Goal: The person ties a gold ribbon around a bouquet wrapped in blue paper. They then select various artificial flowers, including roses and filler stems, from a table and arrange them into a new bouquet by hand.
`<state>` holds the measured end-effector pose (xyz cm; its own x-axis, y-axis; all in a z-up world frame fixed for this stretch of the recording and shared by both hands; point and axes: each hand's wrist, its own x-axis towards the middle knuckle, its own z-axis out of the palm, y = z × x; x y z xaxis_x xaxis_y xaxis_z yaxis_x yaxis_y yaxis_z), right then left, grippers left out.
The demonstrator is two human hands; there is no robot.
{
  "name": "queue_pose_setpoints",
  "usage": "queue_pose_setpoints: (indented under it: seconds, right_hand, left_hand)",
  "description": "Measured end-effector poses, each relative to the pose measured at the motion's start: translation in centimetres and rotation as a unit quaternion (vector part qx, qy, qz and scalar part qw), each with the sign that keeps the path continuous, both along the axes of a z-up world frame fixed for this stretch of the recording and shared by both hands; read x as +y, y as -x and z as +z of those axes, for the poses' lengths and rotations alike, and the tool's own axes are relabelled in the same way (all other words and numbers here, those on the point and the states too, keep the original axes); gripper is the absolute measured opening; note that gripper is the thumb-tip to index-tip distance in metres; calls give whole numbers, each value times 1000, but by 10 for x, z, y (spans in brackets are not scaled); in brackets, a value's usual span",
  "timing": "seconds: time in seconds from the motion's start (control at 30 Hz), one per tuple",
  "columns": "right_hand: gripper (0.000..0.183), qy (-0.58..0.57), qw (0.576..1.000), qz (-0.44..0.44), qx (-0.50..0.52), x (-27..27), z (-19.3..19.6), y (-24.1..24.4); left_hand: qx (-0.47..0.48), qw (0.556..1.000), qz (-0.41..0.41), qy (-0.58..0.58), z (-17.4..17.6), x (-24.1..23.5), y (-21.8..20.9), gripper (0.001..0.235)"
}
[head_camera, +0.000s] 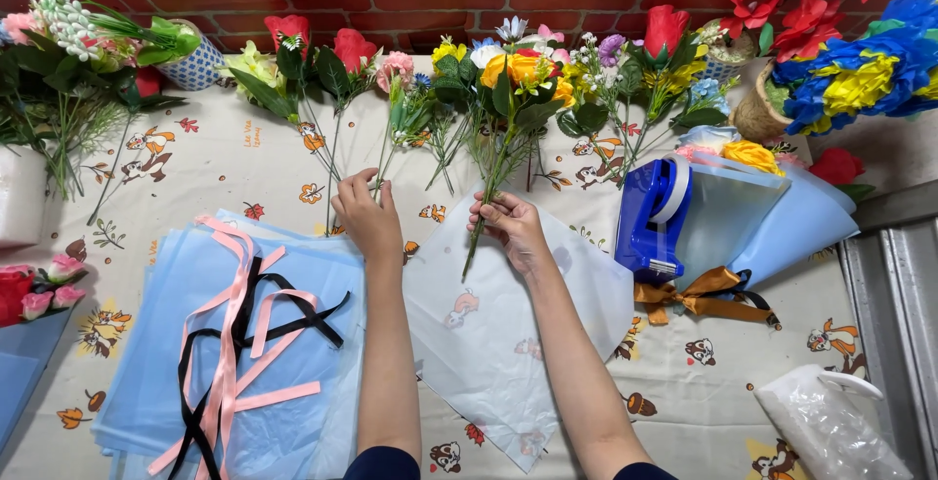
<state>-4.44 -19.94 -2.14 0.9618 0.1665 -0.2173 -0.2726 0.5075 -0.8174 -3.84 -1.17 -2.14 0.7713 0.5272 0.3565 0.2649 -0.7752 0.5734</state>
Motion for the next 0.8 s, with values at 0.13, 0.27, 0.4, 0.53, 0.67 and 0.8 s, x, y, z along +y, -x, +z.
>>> queue_pose_setpoints:
  seconds: [0.13,0.27,0.4,0.53,0.67,0.8]
  right_hand:
    - [27,-4,1000,-9,-9,-1,-6,-2]
    - [27,-6,998,-41,-52,-1,-15,-5]
    - [26,31,994,-65,-85,-3,-14,-5]
    - [26,60,993,-61,-87,0,-7,-2]
    - [24,79,992,-52,-86,4,-1,-2]
    - [14,41,994,-28,-92,7,-1,0]
  left_hand:
    - [-20,993,-60,102,34,-27,23,12]
    - [69,909,-243,331,43,-54,43,33]
    - [129,840,-338,404,37,-79,51,34]
    - [122,846,-325,406,13,-85,54,32]
    - [72,828,-327,449,10,-86,53,37]
    - [37,772,-348,531,26,-86,57,33]
